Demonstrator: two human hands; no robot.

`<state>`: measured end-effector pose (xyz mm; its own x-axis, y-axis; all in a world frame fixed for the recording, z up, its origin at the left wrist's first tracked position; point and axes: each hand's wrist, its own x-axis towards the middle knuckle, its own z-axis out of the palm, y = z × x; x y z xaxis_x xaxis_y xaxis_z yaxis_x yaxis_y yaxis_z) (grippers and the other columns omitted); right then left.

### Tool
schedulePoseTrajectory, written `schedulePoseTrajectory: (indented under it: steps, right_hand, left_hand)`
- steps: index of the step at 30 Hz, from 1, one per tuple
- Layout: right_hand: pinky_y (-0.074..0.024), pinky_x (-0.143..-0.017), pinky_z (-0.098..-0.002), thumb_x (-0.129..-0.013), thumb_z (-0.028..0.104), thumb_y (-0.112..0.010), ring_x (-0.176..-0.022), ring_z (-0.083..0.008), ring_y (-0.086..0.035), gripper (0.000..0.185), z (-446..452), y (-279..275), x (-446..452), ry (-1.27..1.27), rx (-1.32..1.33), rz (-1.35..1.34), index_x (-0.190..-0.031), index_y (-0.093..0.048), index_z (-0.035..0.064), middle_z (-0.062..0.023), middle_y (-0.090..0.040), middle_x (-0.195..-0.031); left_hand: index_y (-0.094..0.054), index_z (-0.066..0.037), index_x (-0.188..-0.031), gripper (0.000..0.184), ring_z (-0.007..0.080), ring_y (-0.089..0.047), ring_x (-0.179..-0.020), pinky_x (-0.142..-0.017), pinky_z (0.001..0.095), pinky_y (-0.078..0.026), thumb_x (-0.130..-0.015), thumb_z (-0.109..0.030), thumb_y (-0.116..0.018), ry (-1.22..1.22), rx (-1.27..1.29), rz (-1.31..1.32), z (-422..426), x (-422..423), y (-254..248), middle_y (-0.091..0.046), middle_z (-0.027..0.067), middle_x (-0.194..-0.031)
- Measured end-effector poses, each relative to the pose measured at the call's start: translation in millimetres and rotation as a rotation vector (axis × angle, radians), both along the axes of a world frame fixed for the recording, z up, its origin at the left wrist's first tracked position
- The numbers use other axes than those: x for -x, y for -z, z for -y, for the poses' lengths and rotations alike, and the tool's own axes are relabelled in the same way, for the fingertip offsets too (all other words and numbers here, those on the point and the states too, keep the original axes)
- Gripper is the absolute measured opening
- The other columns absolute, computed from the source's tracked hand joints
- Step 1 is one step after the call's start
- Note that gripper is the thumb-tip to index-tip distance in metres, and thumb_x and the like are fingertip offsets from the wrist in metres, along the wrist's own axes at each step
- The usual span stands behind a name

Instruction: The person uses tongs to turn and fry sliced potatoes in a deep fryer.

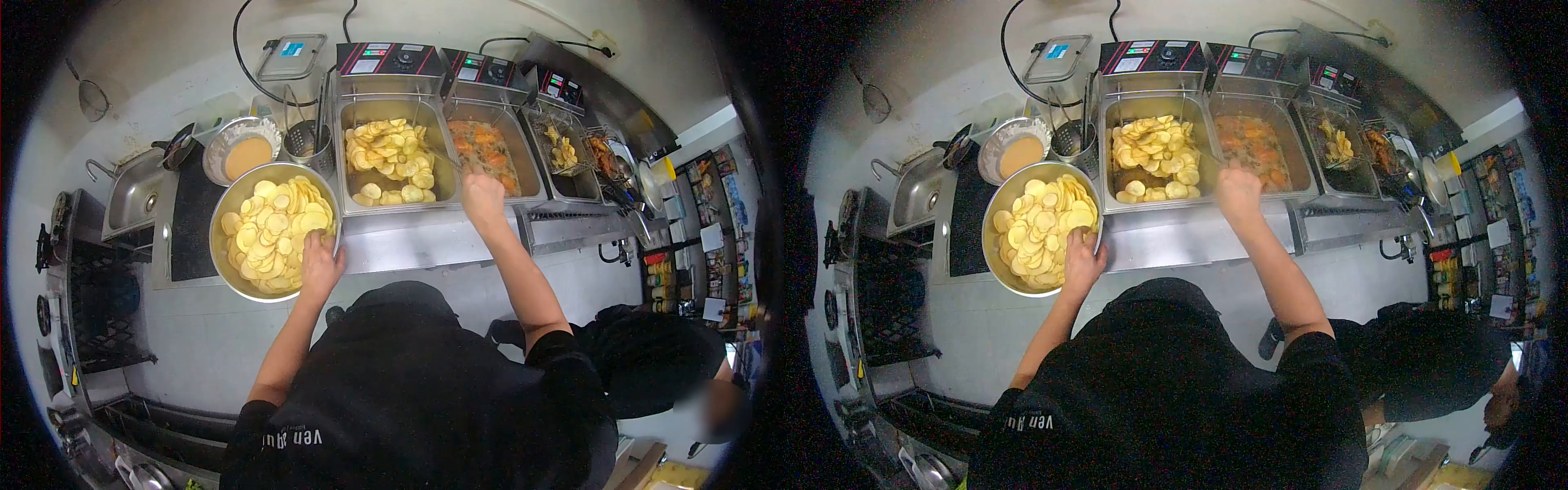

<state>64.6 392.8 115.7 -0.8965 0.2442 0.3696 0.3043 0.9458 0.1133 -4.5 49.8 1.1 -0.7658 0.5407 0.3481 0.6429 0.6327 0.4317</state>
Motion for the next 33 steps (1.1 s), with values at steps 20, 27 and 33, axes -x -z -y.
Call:
schedulePoseTrajectory:
  steps: [20,27,33]
  right_hand:
    - [-0.0545,-0.071,-0.044,-0.088,0.017,-0.067,-0.082,-0.0345,-0.069,0.018,-32.4,-77.2,-57.3,0.103,0.216,-0.175,-0.099,-0.075,0.0063,-0.0133,-0.07,-0.096]
    - [-0.0525,-0.072,-0.044,-0.088,0.017,-0.068,-0.083,-0.0357,-0.068,0.019,-41.7,-74.8,-56.6,0.059,0.312,-0.184,-0.105,-0.075,0.009,-0.013,-0.068,-0.091]
    - [-0.0493,-0.07,-0.0383,-0.091,0.018,-0.069,-0.077,-0.0339,-0.065,0.027,-48.4,-92.7,-70.3,0.04,0.375,-0.204,-0.114,-0.072,0.0042,-0.0154,-0.067,-0.088]
  left_hand:
    - [-0.065,0.006,-0.107,0.033,0.0426,-0.052,-0.109,-0.094,0.0498,-0.046,-0.081,-0.015,-0.07,0.012,0.018,0.017,-2.0,0.8,-0.8,-0.056,0.0255,-0.115]
    - [-0.066,0.006,-0.107,0.033,0.0436,-0.052,-0.109,-0.096,0.0495,-0.045,-0.081,-0.014,-0.071,-0.03,0.033,0.017,-2.5,-0.9,0.5,-0.056,0.026,-0.115]
    - [-0.065,0.005,-0.107,0.032,0.0439,-0.052,-0.109,-0.095,0.05,-0.046,-0.08,-0.012,-0.071,-0.031,0.023,-0.002,-1.6,-1.5,2.4,-0.055,0.0259,-0.115]
